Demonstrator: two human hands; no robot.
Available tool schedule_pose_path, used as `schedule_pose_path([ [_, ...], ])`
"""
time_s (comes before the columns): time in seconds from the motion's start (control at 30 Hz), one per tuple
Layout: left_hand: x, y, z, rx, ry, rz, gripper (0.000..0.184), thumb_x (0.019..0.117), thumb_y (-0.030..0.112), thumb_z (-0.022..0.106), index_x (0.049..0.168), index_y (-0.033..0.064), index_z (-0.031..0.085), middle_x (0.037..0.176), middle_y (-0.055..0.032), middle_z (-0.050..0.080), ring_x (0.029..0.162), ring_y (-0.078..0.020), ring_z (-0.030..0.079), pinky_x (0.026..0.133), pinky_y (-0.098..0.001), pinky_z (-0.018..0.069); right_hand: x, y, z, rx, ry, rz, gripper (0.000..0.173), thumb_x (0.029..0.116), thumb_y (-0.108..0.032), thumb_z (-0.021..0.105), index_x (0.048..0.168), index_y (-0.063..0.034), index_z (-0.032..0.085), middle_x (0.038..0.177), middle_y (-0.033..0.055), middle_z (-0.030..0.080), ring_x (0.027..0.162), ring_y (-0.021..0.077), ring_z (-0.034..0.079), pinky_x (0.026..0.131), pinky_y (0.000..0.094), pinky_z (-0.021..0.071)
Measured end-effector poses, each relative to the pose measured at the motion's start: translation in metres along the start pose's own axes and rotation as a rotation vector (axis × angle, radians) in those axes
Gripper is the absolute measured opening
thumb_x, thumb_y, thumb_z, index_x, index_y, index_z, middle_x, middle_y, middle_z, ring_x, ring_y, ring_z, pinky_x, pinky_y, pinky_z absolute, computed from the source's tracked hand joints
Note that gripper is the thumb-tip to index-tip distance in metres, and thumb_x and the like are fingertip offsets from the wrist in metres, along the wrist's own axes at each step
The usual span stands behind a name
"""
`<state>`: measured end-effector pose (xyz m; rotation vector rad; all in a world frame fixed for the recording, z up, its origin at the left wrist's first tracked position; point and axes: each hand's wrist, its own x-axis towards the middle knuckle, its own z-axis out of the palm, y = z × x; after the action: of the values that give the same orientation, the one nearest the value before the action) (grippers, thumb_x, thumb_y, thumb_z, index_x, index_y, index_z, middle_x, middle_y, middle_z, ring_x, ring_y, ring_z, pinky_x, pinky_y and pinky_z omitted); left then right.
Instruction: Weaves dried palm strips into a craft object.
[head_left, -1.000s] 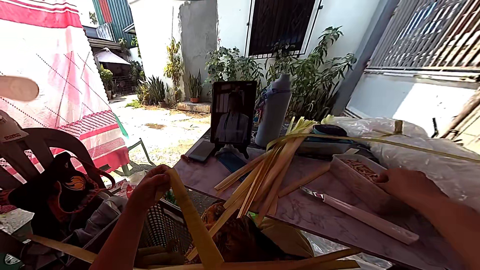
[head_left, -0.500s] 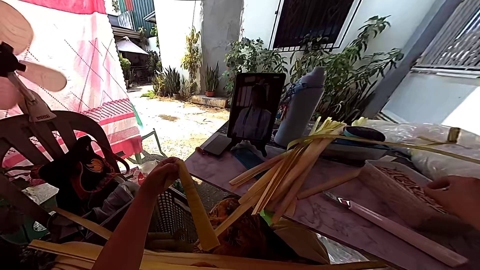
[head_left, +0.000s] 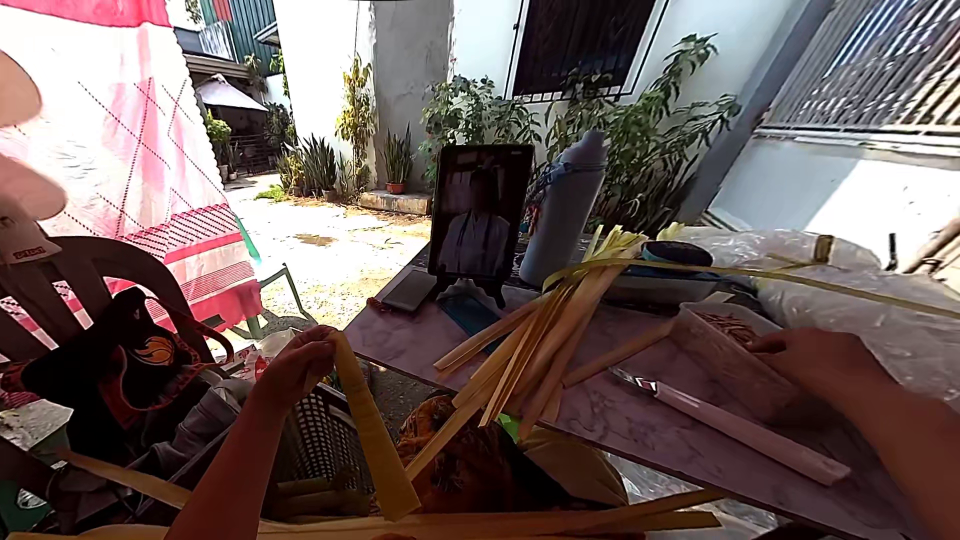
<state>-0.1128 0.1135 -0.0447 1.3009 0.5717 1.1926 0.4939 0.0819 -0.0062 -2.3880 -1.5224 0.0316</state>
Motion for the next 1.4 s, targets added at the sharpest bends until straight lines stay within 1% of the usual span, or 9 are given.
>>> schedule_pose_path([
  [0.37, -0.01, 0.004, 0.046, -0.142, 0.092, -0.057, 0.027, 0.0926, 0.005, 0.048, 0.084, 0.0167, 0.071, 0.058, 0.0071, 0.057, 0.047, 0.0041, 0.05, 0.047, -0.0108, 0.0441, -0.018, 0.004, -0.008, 0.215, 0.237, -0.016, 0.017, 0.0964, -0.002, 0.068, 0.106, 0.0112, 0.072, 0.104, 0.0396, 0.066, 0.103, 0.0606, 0.061, 0.091, 0.0766, 0.0417],
  [0.6, -0.021, 0.003, 0.09, -0.233, 0.066, -0.093, 0.026, 0.0949, 0.006, 0.049, 0.085, 0.0176, 0.07, 0.06, 0.0074, 0.059, 0.048, 0.0042, 0.051, 0.047, -0.0107, 0.0453, -0.031, -0.011, -0.022, 0.37, 0.294, 0.057, 0.022, 0.101, -0.008, 0.064, 0.112, 0.0092, 0.072, 0.111, 0.037, 0.067, 0.112, 0.0564, 0.06, 0.098, 0.0714, 0.0391],
  [0.73, -0.03, 0.001, 0.123, -0.315, -0.003, -0.134, 0.023, 0.0944, 0.004, 0.053, 0.087, 0.0148, 0.072, 0.063, 0.0063, 0.061, 0.048, 0.0041, 0.053, 0.046, -0.0109, 0.0458, -0.039, -0.028, -0.024, 0.631, 0.36, 0.063, 0.027, 0.104, -0.013, 0.06, 0.119, 0.0077, 0.068, 0.111, 0.0311, 0.068, 0.099, 0.0425, 0.065, 0.091, 0.0596, 0.0468],
  [0.83, -0.033, -0.005, 0.146, -0.387, -0.093, -0.159, 0.015, 0.0937, 0.006, 0.062, 0.09, 0.0138, 0.073, 0.066, 0.0057, 0.063, 0.05, 0.0035, 0.055, 0.049, -0.011, 0.0472, -0.07, -0.066, -0.021, 0.85, 0.393, -0.057, 0.016, 0.1002, -0.01, 0.065, 0.11, 0.0014, 0.072, 0.087, 0.0084, 0.067, 0.067, 0.0087, 0.051, 0.065, 0.0275, 0.0437],
  [0.9, -0.035, -0.007, 0.162, -0.435, -0.152, -0.184, 0.009, 0.0924, 0.008, 0.067, 0.091, 0.0131, 0.075, 0.067, 0.0056, 0.064, 0.052, 0.0034, 0.055, 0.05, -0.0113, 0.0469, -0.105, -0.101, -0.016, 1.129, 0.268, -0.165, 0.01, 0.0994, -0.001, 0.06, 0.104, 0.0007, 0.069, 0.077, -0.0013, 0.064, 0.058, -0.0016, 0.054, 0.057, 0.015, 0.0482],
  [1.0, -0.036, -0.008, 0.18, -0.502, -0.27, -0.207, 0.005, 0.0905, 0.011, 0.073, 0.094, 0.0125, 0.075, 0.066, 0.0059, 0.064, 0.054, 0.0026, 0.058, 0.052, -0.0127, 0.0494, -0.165, -0.142, -0.013, 1.489, -0.091, -0.256, 0.022, 0.1027, 0.005, 0.049, 0.101, -0.0014, 0.07, 0.082, 0.0018, 0.071, 0.07, 0.0072, 0.069, 0.07, 0.0226, 0.0599],
  [1.1, -0.039, -0.011, 0.189, -0.515, -0.383, -0.186, 0.009, 0.0914, 0.013, 0.072, 0.099, 0.0128, 0.077, 0.071, 0.0063, 0.068, 0.057, 0.0039, 0.059, 0.055, -0.0121, 0.0498, -0.201, -0.162, -0.003, 1.707, -0.312, -0.413, 0.036, 0.1021, -0.004, 0.042, 0.094, -0.0064, 0.077, 0.087, 0.0023, 0.076, 0.077, 0.0073, 0.072, 0.076, 0.0223, 0.0606],
  [1.27, -0.042, -0.018, 0.195, -0.508, -0.458, -0.184, 0.011, 0.0932, 0.013, 0.07, 0.101, 0.0138, 0.077, 0.074, 0.0067, 0.069, 0.059, 0.0047, 0.06, 0.057, -0.0119, 0.0496, -0.225, -0.178, 0.016, 1.781, -0.212, -0.554, 0.027, 0.0927, 0.004, 0.064, 0.112, -0.0098, 0.076, 0.084, -0.0002, 0.076, 0.078, 0.0054, 0.073, 0.079, 0.0216, 0.0605],
  [1.4, -0.044, -0.023, 0.197, -0.537, -0.443, -0.195, 0.01, 0.0919, 0.012, 0.072, 0.101, 0.0123, 0.077, 0.076, 0.005, 0.071, 0.06, 0.0037, 0.061, 0.058, -0.0126, 0.051, -0.235, -0.181, 0.018, 1.855, -0.21, -0.536, 0.014, 0.0926, 0.001, 0.067, 0.1, -0.0074, 0.076, 0.084, 0.0039, 0.077, 0.073, 0.0052, 0.072, 0.072, 0.0192, 0.0597],
])
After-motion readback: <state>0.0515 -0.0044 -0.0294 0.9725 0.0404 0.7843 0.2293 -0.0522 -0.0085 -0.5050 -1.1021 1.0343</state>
